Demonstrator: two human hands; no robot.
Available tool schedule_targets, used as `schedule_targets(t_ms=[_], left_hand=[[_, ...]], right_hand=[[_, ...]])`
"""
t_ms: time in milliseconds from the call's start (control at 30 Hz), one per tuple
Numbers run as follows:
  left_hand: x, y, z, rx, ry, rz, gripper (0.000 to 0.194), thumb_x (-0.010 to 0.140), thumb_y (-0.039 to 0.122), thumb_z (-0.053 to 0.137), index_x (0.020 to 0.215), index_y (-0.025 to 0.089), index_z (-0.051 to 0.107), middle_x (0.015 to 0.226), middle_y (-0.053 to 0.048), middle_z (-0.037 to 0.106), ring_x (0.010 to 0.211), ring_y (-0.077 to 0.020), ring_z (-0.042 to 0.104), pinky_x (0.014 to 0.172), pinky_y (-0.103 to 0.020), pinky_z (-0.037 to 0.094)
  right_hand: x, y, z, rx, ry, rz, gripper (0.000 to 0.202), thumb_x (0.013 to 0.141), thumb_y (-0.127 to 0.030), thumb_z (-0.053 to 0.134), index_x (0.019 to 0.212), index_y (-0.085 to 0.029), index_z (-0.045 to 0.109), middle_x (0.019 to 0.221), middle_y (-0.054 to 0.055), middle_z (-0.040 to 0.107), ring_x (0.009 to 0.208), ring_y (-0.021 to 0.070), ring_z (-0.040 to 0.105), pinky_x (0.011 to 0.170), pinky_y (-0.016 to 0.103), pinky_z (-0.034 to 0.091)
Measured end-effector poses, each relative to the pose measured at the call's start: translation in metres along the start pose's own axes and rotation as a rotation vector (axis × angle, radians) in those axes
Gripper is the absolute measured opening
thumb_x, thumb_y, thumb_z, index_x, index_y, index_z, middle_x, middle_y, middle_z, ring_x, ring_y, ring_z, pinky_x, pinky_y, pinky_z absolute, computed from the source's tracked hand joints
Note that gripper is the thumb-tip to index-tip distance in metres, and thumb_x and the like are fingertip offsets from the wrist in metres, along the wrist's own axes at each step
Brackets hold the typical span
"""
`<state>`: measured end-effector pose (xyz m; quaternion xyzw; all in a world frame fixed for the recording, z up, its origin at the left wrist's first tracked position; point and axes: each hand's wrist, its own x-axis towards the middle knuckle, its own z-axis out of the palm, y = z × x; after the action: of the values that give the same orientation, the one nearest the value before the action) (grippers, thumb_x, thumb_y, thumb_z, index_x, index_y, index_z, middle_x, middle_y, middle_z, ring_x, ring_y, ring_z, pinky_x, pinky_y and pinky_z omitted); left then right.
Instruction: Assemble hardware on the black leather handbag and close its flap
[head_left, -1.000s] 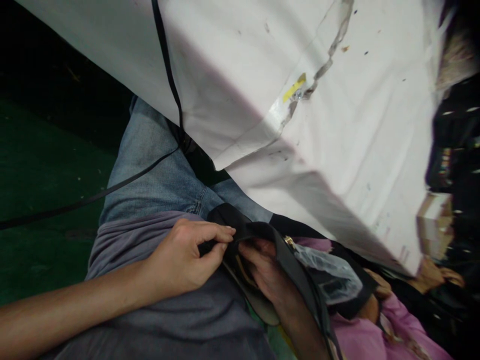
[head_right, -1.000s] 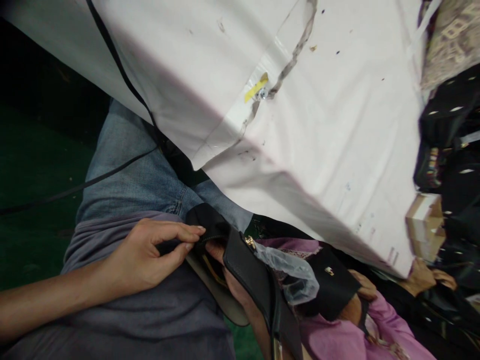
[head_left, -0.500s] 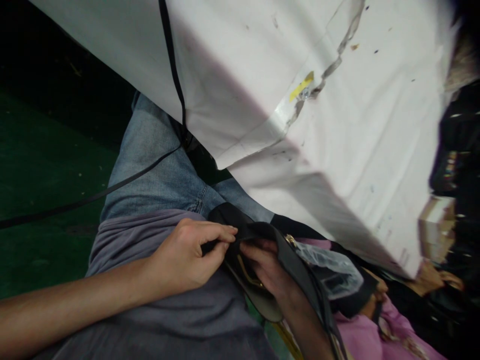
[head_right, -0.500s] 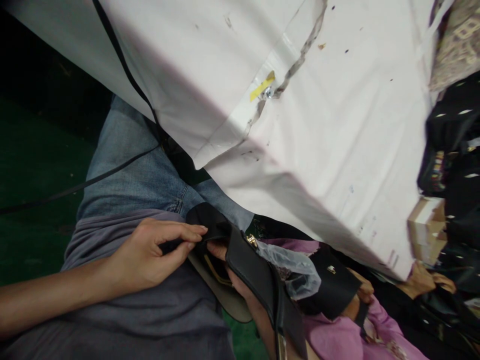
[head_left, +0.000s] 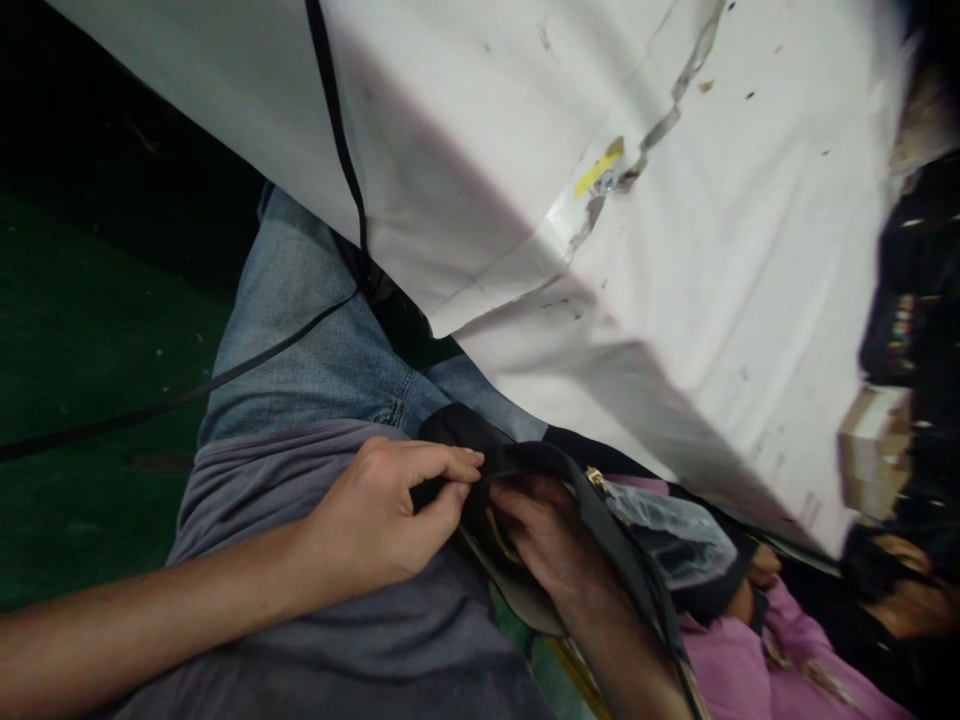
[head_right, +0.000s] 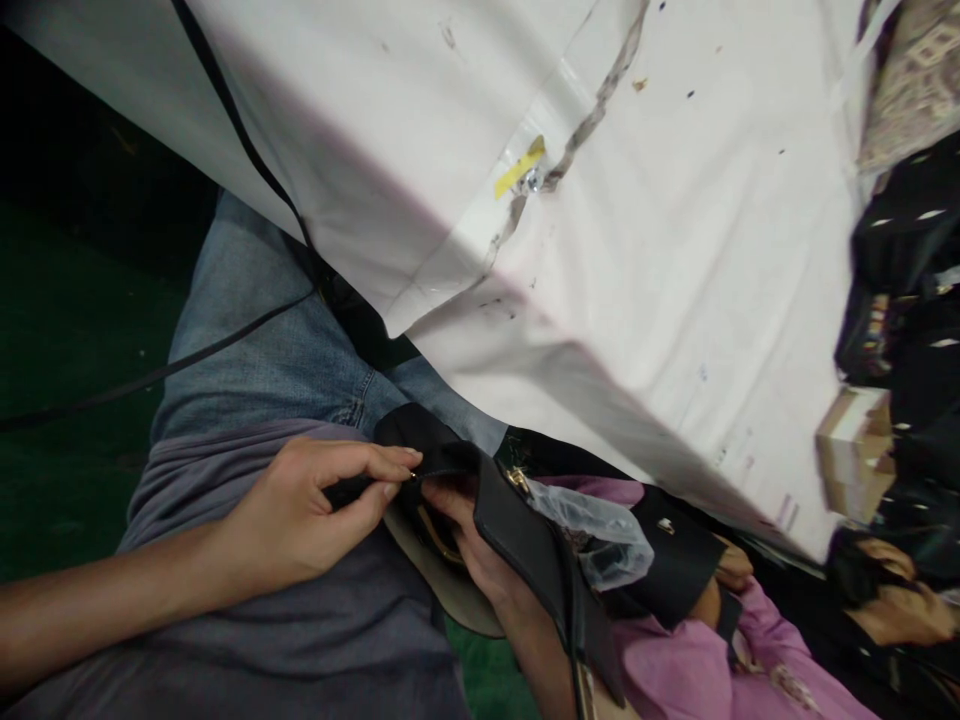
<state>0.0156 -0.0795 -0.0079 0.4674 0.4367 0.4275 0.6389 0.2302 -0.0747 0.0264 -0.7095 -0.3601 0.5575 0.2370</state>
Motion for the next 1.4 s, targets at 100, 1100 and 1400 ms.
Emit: schedule_targets(t_ms=[100, 1100, 1400], left_hand=[[0.005, 0.001, 0.001, 0.002, 0.044, -0.057, 0.019, 0.099, 0.013, 0.074, 0.104, 0.027, 0.085, 0.121, 0.007, 0.086, 0.112, -0.0137, 0.083, 0.105, -0.020, 0.066], [0.007, 0.004, 0.002, 0.068, -0.099, 0.023, 0.043, 0.093, 0.019, 0.083, 0.136, 0.023, 0.077, 0.141, -0.002, 0.078, 0.132, -0.0204, 0.073, 0.120, -0.035, 0.058], [0.006, 0.004, 0.006, 0.107, -0.134, 0.084, 0.046, 0.093, 0.019, 0.079, 0.137, 0.024, 0.069, 0.136, -0.005, 0.073, 0.126, -0.0255, 0.069, 0.113, -0.046, 0.056]], right_hand=[[-0.008, 0.004, -0.005, 0.105, -0.091, 0.107, 0.038, 0.088, -0.059, 0.096, 0.092, -0.023, 0.086, 0.096, 0.008, 0.085, 0.117, 0.0371, 0.083, 0.106, 0.050, 0.071], [-0.032, 0.021, 0.001, -0.600, 0.337, -0.528, 0.035, 0.102, -0.030, 0.084, 0.136, -0.027, 0.075, 0.124, 0.006, 0.083, 0.108, 0.0234, 0.084, 0.099, 0.034, 0.072], [-0.037, 0.031, -0.002, -0.566, 0.382, -0.607, 0.041, 0.096, -0.026, 0.088, 0.136, -0.025, 0.077, 0.126, 0.011, 0.081, 0.114, 0.0311, 0.082, 0.109, 0.049, 0.071]])
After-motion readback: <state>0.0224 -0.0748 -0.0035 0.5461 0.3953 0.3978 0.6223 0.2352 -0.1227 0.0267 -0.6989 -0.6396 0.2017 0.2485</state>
